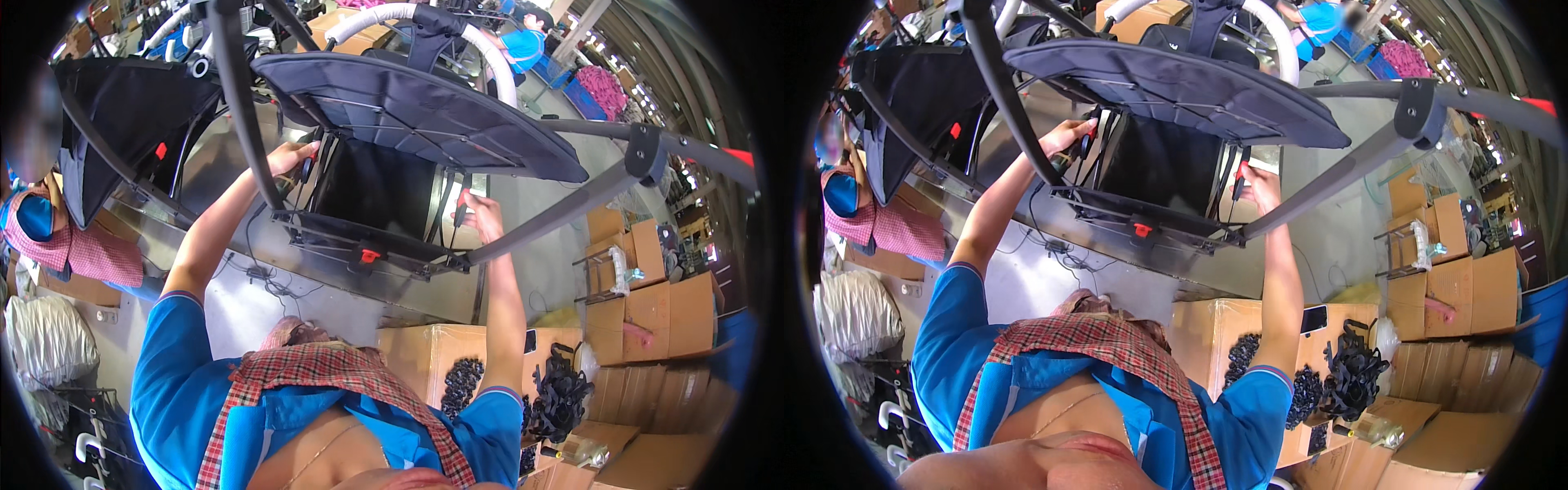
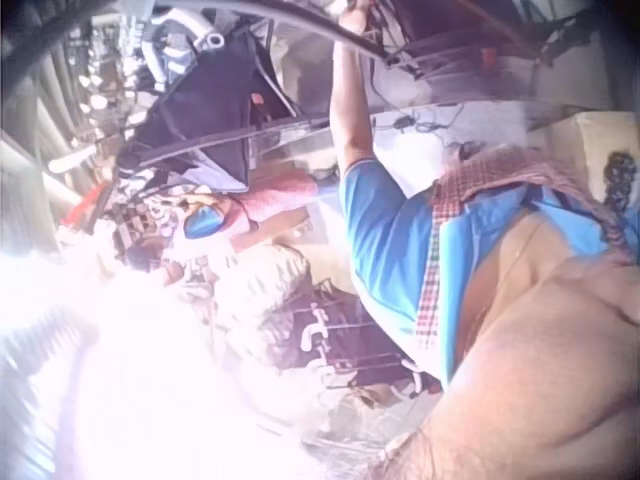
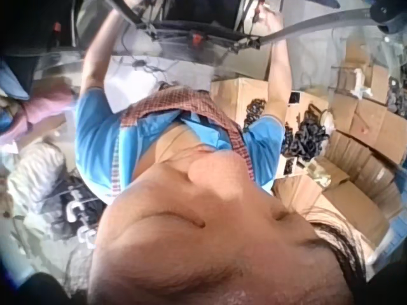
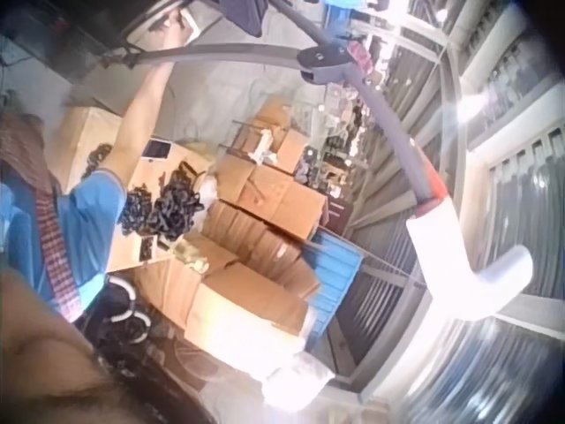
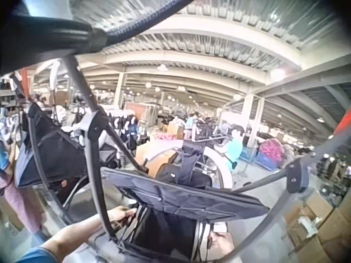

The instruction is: The person assembles a stroller by attaching black plastic components to the frame using a cordless drill. They pick up parts from a table, position them on the stroller, and secure them with screws. The process is repeated for multiple attachment points on the stroller frame.

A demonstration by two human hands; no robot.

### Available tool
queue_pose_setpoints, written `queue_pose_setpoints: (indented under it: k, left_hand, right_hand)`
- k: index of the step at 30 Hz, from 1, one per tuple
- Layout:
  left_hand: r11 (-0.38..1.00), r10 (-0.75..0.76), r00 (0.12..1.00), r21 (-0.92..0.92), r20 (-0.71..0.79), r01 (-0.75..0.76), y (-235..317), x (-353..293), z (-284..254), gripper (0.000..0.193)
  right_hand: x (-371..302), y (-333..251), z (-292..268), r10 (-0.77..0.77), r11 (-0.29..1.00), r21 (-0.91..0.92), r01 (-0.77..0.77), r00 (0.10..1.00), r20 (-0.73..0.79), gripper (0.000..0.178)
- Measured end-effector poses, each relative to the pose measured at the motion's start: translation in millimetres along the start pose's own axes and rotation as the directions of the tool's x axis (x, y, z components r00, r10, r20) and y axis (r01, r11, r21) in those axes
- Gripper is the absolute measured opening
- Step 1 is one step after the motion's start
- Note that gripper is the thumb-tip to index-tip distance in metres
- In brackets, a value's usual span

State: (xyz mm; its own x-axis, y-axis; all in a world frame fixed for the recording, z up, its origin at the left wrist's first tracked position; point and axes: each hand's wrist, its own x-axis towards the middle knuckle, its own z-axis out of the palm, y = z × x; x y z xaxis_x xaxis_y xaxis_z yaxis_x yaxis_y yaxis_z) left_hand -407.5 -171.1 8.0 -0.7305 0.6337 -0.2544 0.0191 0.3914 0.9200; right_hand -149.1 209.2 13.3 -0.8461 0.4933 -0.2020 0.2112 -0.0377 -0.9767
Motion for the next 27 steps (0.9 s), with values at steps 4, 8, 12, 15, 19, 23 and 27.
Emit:
queue_pose_setpoints:
  k: [4, 8, 12, 15, 19, 23, 27]
  left_hand:
    - [0.997, 0.031, 0.999, 0.076, -0.011, -0.031, 30, 38, 30, 0.055]
    - [0.974, 0.056, 0.996, 0.214, 0.073, -0.071, -1, 59, 17, 0.061]
    - [0.961, 0.086, 0.977, 0.244, 0.196, -0.134, -13, 39, 16, 0.059]
    - [0.958, 0.088, 0.975, 0.251, 0.202, -0.138, -29, 24, 7, 0.058]
    - [0.951, 0.145, 0.963, 0.238, 0.229, -0.200, -42, 32, 14, 0.056]
    - [0.959, 0.196, 0.968, 0.176, 0.159, -0.223, -88, 27, -15, 0.055]
    - [0.996, 0.075, 0.989, -0.056, 0.128, -0.068, -154, -30, -29, 0.052]
  right_hand:
    - [35, -2, -40, 0.068, 0.996, 0.069, -0.063, 0.995, -0.076, 0.035]
    - [34, 6, -42, 0.106, 0.990, 0.098, -0.102, 0.994, -0.033, 0.034]
    - [12, 57, -91, -0.233, 0.971, 0.069, 0.228, 0.971, 0.062, 0.042]
    - [7, 80, -95, -0.273, 0.935, -0.209, 0.286, 0.958, 0.088, 0.042]
    - [-1, 100, -116, -0.174, 0.973, -0.135, 0.190, 0.977, 0.122, 0.039]
    - [-43, 74, -63, -0.033, 0.998, -0.063, 0.027, 0.994, -0.107, 0.033]
    - [-178, 67, -120, -0.010, 0.994, -0.108, -0.033, 0.925, -0.380, 0.035]
